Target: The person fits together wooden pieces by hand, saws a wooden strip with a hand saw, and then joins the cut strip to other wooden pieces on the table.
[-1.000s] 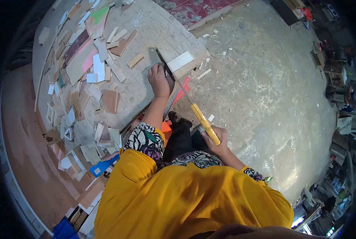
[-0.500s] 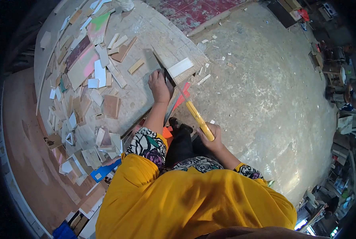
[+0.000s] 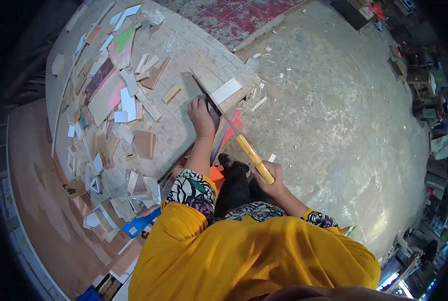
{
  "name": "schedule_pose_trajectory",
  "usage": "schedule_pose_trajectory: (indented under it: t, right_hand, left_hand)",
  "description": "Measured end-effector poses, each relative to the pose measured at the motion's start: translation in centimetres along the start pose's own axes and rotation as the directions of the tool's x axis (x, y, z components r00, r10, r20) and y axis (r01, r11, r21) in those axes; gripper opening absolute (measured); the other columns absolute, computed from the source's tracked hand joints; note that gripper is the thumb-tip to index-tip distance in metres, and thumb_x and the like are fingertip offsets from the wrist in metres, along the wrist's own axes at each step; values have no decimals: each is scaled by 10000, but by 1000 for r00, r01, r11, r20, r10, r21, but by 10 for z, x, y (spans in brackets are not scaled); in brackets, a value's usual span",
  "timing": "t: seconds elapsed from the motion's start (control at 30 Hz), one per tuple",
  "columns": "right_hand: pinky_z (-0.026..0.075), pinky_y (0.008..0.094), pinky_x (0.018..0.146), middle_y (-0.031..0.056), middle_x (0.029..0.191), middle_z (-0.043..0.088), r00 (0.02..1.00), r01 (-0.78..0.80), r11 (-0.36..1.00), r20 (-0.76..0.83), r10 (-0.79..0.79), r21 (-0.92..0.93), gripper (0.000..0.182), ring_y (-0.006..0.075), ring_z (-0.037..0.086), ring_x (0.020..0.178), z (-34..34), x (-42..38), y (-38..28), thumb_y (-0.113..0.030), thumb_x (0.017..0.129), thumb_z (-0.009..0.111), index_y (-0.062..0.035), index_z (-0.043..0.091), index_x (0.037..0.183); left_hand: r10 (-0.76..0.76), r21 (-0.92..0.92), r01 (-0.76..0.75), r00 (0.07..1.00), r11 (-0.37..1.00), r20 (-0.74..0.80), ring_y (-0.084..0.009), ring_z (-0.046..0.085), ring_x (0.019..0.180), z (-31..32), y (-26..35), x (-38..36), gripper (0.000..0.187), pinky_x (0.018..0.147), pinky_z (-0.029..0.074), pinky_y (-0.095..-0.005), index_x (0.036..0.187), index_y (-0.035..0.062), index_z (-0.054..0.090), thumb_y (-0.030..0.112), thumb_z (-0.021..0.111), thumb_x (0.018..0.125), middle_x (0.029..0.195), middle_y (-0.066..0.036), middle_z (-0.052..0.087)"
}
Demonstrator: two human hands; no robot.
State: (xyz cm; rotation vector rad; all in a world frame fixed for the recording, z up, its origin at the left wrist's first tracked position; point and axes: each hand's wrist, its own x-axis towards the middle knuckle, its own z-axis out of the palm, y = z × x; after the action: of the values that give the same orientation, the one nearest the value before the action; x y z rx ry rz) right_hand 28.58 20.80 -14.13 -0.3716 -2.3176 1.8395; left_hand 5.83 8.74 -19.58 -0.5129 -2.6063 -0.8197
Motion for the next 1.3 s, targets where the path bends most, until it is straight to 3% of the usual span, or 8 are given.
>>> schedule_pose_trajectory:
  t: [0.27,0.37,0.43,0.57,0.83,0.97,1.03,1.3]
  right_hand:
    - [399,338,467,138,566,498,998,64,997,-13,-64,-34,184,304,513,490,0,5,-8,-109,765,646,-24,516,667]
    - [402,346,469,143,572,498,997,83,996,13,-82,-38,180,313,512,493,-10,5,-1,-112,763,647,-28,520,668]
    - [405,353,472,152,584,500,997,36,999,63,-34,-35,177,329,516,502,-21,-1,3,-116,747,658,-34,522,668]
    - [405,353,472,149,588,503,990,135,987,55,-131,-82,170,332,520,510,-26,-3,11,-113,736,661,-38,523,671]
    - [414,353,482,136,582,508,971,235,959,67,-227,-158,166,329,526,521,-24,-1,9,-109,728,665,-38,526,672]
    - [414,354,481,138,574,504,993,111,991,50,-108,-69,169,331,526,516,-24,-3,7,-108,730,666,-37,527,667]
    - [414,354,477,140,571,503,997,67,998,37,-67,3,170,330,527,510,-24,-2,10,-104,731,667,-36,526,664]
    - [396,362,462,149,552,479,991,120,991,62,-116,-65,198,344,501,495,-31,0,13,-139,735,665,-43,514,651]
  left_hand:
    - [-7,-49,8,1000,999,16,-357,473,988,4,-6,0,330,860,384,-425,994,-23,569,57,530,676,1024,-173,518]
    - [-23,22,22,999,1000,45,-329,477,1017,1,-1,-1,257,884,384,-386,1012,-19,568,66,474,789,1072,-155,533]
    - [-1,12,1,1000,1000,8,-357,469,998,3,-3,-1,312,872,376,-428,995,-24,567,70,523,701,1037,-176,514]
    - [44,12,-44,999,999,32,-352,465,1008,4,-6,-2,308,879,370,-428,998,-25,563,71,519,710,1052,-172,509]
    - [-27,132,16,996,991,81,-334,440,1036,6,-2,-2,387,900,340,-425,1047,-16,513,103,553,680,1085,-149,477]
    - [-31,154,15,994,988,104,-335,434,1040,3,3,-2,422,900,335,-433,1056,-17,500,107,571,659,1088,-147,467]
    - [-87,202,51,981,978,174,-323,424,1091,-3,7,0,311,922,353,-407,1098,-20,506,76,444,808,1165,-143,457]
    - [-82,138,63,987,989,137,-337,434,1079,2,0,-1,303,921,356,-425,1082,-37,512,74,447,808,1139,-161,479]
